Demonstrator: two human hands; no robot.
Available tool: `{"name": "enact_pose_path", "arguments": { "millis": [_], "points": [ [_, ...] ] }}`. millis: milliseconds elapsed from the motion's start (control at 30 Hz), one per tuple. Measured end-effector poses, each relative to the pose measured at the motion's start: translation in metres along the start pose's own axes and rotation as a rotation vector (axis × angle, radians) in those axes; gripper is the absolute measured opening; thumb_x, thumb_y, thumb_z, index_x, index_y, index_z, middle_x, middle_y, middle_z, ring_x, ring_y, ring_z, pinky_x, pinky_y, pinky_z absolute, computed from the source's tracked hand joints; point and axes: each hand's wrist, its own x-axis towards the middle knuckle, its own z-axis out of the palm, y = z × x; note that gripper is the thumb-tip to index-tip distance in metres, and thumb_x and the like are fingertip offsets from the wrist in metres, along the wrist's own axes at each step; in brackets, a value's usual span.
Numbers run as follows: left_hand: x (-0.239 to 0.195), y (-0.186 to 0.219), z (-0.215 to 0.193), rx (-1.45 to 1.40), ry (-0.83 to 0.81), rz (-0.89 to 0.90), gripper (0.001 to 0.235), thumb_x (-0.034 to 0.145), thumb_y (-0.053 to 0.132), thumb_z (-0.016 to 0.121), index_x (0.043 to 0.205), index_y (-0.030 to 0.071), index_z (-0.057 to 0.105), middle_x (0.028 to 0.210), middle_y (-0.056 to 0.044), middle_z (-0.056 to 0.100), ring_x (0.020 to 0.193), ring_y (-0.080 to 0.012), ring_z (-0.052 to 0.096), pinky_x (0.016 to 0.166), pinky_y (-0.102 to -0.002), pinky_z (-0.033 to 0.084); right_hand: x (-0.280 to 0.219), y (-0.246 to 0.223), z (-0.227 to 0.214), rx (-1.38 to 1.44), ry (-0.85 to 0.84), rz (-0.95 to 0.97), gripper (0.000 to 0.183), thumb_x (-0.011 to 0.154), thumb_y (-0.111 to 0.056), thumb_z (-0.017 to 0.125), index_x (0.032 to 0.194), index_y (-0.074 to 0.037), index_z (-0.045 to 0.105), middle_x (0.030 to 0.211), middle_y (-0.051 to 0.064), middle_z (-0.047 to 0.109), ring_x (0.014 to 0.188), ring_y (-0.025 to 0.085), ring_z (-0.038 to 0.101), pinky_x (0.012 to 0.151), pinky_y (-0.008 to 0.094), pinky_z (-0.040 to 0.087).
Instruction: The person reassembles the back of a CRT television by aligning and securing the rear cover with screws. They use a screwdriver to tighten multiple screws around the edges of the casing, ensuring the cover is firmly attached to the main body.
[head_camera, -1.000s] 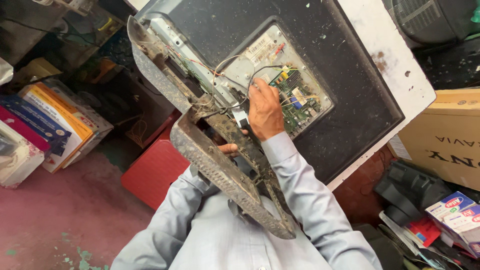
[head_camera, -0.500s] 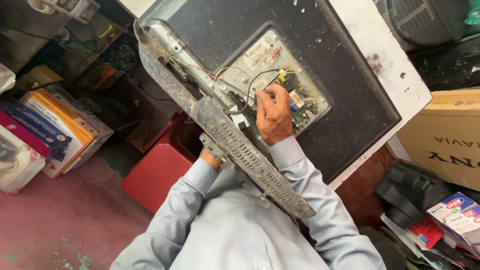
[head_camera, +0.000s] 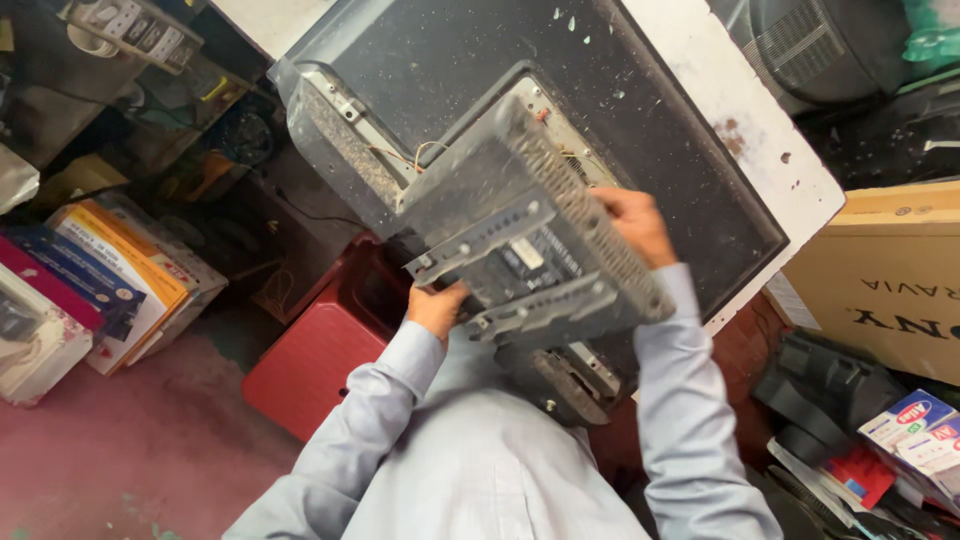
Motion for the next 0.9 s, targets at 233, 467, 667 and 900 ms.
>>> {"name": "enact_pose_path", "arguments": {
  "millis": [233,467,667,900],
  "points": [
    [-0.014,0.035,0.031,0.304,0.190,0.202,0.066,0.069,0.028,0.087,0.125,0.005,0.061,0.116,-0.012,0.074,0.104,-0.0245,0.073,0.092,-0.035,0.056,-0.065,0.023,-0.058,0.718,-0.044,-0.071,0.082,0.103,-0.066,0.053,0.144,0.005,0.057,0.131,0.014,0.069,0.112,0.019,0.065,0.093,0.030,0.052],
    [-0.019,0.044,0.042,0.526,0.330,0.121,0.088,0.058,0.047,0.093,0.131,0.011,0.060,0.122,-0.011,0.073,0.109,-0.0242,0.070,0.096,-0.034,0.052,-0.088,0.027,-0.018,0.132,0.285,-0.160,0.087,0.090,-0.054,0.082,0.145,0.004,0.048,0.138,0.012,0.061,0.122,0.019,0.061,0.106,0.032,0.048],
    [-0.022,0.050,0.039,0.233,0.063,0.149,0.080,0.069,0.034,0.087,0.134,0.000,0.054,0.116,-0.016,0.074,0.099,-0.0298,0.073,0.078,-0.038,0.061,-0.076,0.013,0.012,-0.317,0.664,-0.225,0.062,0.084,-0.035,0.090,0.128,0.002,0.068,0.122,0.012,0.065,0.108,0.017,0.064,0.095,0.033,0.053],
    [-0.062,0.141,0.005,1.021,-0.175,0.071,0.036,0.093,0.034,0.070,0.098,-0.001,0.075,0.087,-0.015,0.076,0.079,-0.0351,0.078,0.070,-0.039,0.059,-0.058,0.021,0.013,-0.125,0.733,-0.216,0.045,0.090,-0.028,0.088,0.120,0.000,0.068,0.104,0.004,0.071,0.093,0.012,0.064,0.087,0.028,0.054]
  ]
}}
